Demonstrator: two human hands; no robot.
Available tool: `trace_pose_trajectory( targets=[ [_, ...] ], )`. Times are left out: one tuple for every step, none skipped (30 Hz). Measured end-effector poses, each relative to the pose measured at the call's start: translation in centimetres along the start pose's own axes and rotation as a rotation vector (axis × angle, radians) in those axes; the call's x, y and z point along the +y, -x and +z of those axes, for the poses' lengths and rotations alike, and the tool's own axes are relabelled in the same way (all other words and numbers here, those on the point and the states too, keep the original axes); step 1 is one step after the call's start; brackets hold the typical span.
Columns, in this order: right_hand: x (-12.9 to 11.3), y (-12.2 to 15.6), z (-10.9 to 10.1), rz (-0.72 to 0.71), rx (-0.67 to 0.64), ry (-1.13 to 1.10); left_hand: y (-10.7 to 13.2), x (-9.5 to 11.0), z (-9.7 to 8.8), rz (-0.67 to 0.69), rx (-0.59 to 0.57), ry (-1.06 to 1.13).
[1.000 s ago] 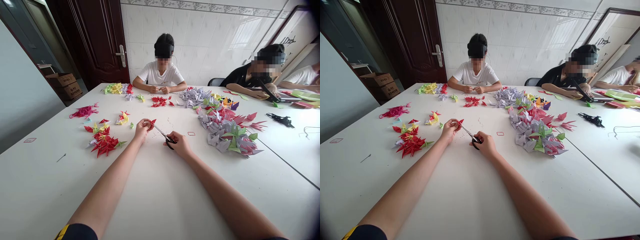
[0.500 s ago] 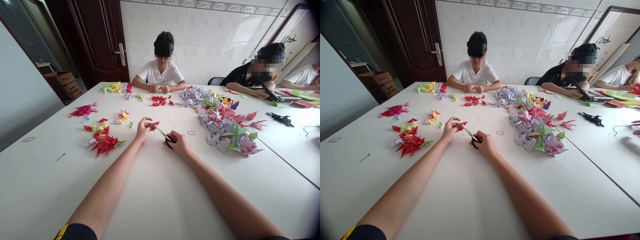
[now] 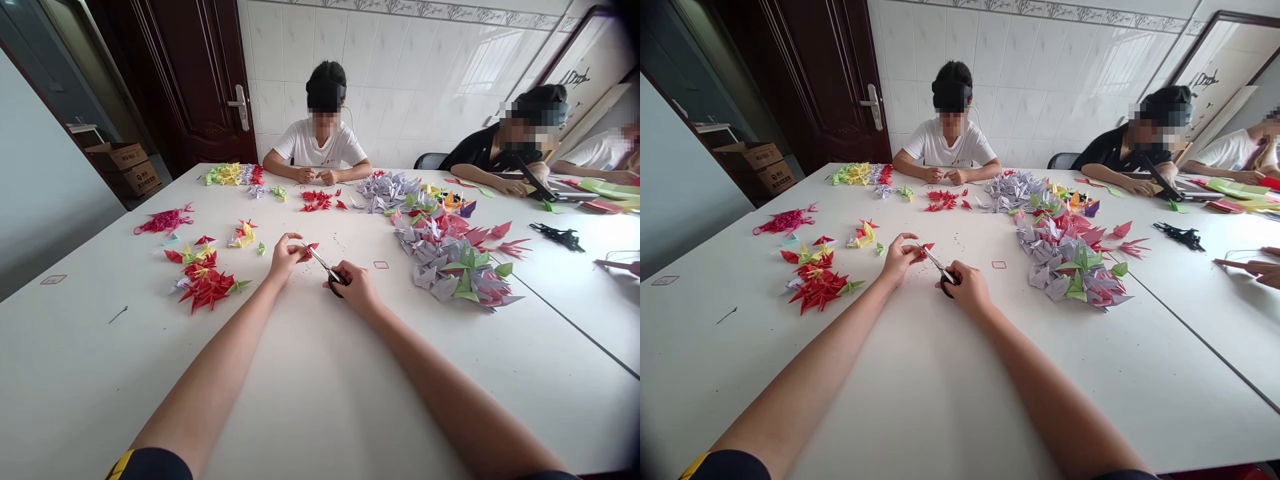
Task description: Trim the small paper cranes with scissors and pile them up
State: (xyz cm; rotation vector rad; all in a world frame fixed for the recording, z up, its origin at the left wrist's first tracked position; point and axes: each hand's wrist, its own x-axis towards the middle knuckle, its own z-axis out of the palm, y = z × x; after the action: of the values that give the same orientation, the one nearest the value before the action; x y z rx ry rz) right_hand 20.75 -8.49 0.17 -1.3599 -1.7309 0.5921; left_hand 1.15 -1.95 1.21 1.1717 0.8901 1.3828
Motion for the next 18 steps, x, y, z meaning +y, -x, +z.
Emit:
trace_pose_trajectory(
  targets=[
    [0.02, 0.0, 0.03, 0.004, 0.002, -0.004, 0.0, -0.01, 0.0, -0.007, 0.0, 0.009],
    [0.05, 0.01, 0.06, 0.007, 0.002, -0.007, 0.01, 0.0, 0.01, -0.013, -0.001, 0.021],
    [0.08, 0.01, 0.08, 0.011, 0.001, -0.011, 0.03, 0.01, 0.02, -0.019, -0.001, 0.031],
    [0.12, 0.01, 0.09, 0.013, 0.001, -0.015, 0.06, 0.05, 0.03, -0.025, -0.002, 0.04],
    [0.16, 0.02, 0.1, 0.016, 0.001, -0.019, 0.1, 0.1, 0.04, -0.029, -0.002, 0.048],
    [0.21, 0.02, 0.11, 0.018, 0.001, -0.021, 0.13, 0.16, 0.05, -0.032, -0.003, 0.055],
    [0.25, 0.03, 0.12, 0.019, 0.001, -0.025, 0.17, 0.22, 0.07, -0.035, -0.003, 0.061],
    [0.29, 0.04, 0.13, 0.018, 0.001, -0.028, 0.2, 0.29, 0.08, -0.039, -0.004, 0.065],
    [0.33, 0.06, 0.15, 0.017, 0.0, -0.032, 0.22, 0.36, 0.1, -0.044, -0.003, 0.069],
    [0.35, 0.08, 0.17, 0.016, 0.001, -0.035, 0.23, 0.41, 0.11, -0.049, -0.002, 0.073],
    [0.37, 0.1, 0.18, 0.013, 0.003, -0.036, 0.23, 0.46, 0.13, -0.054, 0.0, 0.075],
    [0.37, 0.11, 0.2, 0.011, 0.006, -0.035, 0.23, 0.49, 0.14, -0.057, 0.002, 0.077],
    [0.36, 0.13, 0.21, 0.01, 0.009, -0.034, 0.22, 0.52, 0.15, -0.06, 0.002, 0.079],
    [0.34, 0.14, 0.21, 0.01, 0.011, -0.032, 0.22, 0.54, 0.15, -0.061, 0.002, 0.082],
    [0.31, 0.14, 0.2, 0.01, 0.014, -0.03, 0.22, 0.56, 0.14, -0.063, 0.001, 0.086],
    [0.26, 0.14, 0.19, 0.011, 0.015, -0.028, 0.22, 0.57, 0.13, -0.064, -0.002, 0.091],
    [0.21, 0.13, 0.17, 0.011, 0.016, -0.025, 0.23, 0.59, 0.11, -0.066, -0.006, 0.097],
    [0.14, 0.11, 0.15, 0.01, 0.019, -0.021, 0.25, 0.61, 0.09, -0.068, -0.01, 0.101]
  ],
)
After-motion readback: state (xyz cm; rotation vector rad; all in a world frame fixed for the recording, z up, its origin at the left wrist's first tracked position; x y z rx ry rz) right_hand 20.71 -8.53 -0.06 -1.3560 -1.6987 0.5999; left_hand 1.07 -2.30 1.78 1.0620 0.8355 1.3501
